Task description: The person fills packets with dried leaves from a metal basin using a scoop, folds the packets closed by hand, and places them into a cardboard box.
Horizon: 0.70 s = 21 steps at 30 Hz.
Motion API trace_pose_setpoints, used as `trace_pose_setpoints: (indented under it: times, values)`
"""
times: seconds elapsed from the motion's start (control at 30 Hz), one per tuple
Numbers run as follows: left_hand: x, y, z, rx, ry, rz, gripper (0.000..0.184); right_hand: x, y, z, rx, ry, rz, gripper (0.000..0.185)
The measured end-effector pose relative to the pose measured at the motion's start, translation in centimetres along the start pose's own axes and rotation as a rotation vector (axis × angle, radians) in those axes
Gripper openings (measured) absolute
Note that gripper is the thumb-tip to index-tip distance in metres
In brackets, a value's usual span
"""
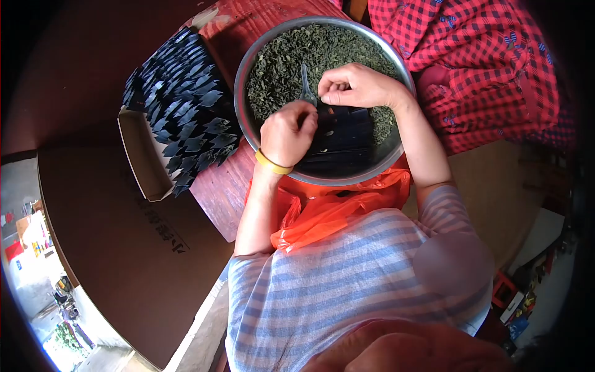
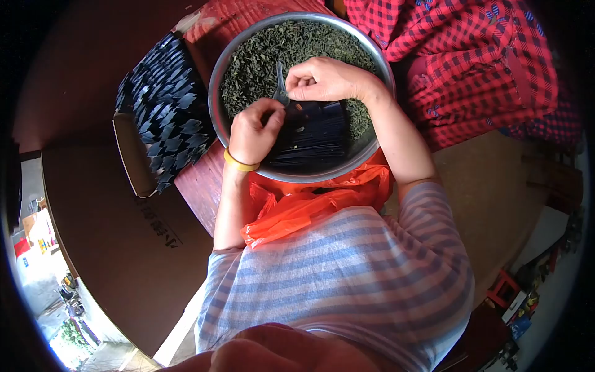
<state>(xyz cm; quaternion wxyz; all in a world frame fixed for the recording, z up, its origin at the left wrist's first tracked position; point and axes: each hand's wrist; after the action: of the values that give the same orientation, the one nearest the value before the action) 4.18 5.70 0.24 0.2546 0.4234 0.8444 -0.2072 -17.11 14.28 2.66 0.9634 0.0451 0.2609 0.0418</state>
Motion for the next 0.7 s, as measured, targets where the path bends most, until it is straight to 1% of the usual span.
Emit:
trace_pose_setpoints:
  times: [0.03, 0.13, 0.17, 0.27, 0.3, 0.4, 0.43, 0.53, 0.57, 0.7]
  values:
    - [-0.1, 0.0, 0.0, 0.004, -0.002, -0.003, 0.012, -0.1, -0.1, 0.1, -0.003, 0.003, -0.002, 0.020]
    - [-0.2, -0.1, 0.1, -0.029, 0.241, -0.204, 0.007, -0.4, -0.2, 0.2, -0.075, -0.236, -0.136, 0.021]
    - [-0.1, -0.1, 0.4, -0.024, 0.239, -0.207, 0.007, -0.4, -0.2, 0.3, -0.079, -0.233, -0.138, 0.021]
    - [-0.1, -0.2, 1.1, -0.077, 0.432, -0.223, 0.010, -0.3, 0.0, 1.2, -0.069, -0.267, -0.119, 0.021]
    - [-0.1, -0.2, 1.1, -0.074, 0.431, -0.225, 0.010, -0.2, 0.1, 1.4, -0.072, -0.265, -0.120, 0.021]
    - [0.2, -0.4, 0.5, -0.047, 0.746, -0.055, 0.019, 0.7, -0.2, 1.7, -0.219, -0.093, -0.213, 0.016]
    - [0.1, -0.4, 0.4, -0.046, 0.744, -0.064, 0.019, 1.0, -0.3, 1.8, -0.225, -0.091, -0.206, 0.016]
    - [-0.4, -0.3, 0.3, -0.026, 0.738, 0.152, 0.028, 2.2, -0.8, 1.8, -0.446, 0.110, -0.302, 0.017]
    - [-0.5, -0.4, 0.5, -0.027, 0.736, 0.134, 0.028, 2.4, -1.0, 2.1, -0.458, 0.111, -0.289, 0.017]
    - [-0.4, -0.4, 1.5, -0.013, 0.731, 0.148, 0.034, 3.2, -1.2, 2.9, -0.566, 0.041, -0.353, 0.017]
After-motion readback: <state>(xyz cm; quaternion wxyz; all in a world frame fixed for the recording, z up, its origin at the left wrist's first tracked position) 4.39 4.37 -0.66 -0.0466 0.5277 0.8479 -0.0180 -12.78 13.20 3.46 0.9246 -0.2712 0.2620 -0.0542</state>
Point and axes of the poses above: each hand's wrist, its own y-axis away from the middle knuckle, its own x-axis out of the palm, z = x × y, and after that the axes turned 4 degrees about -y, right-handed
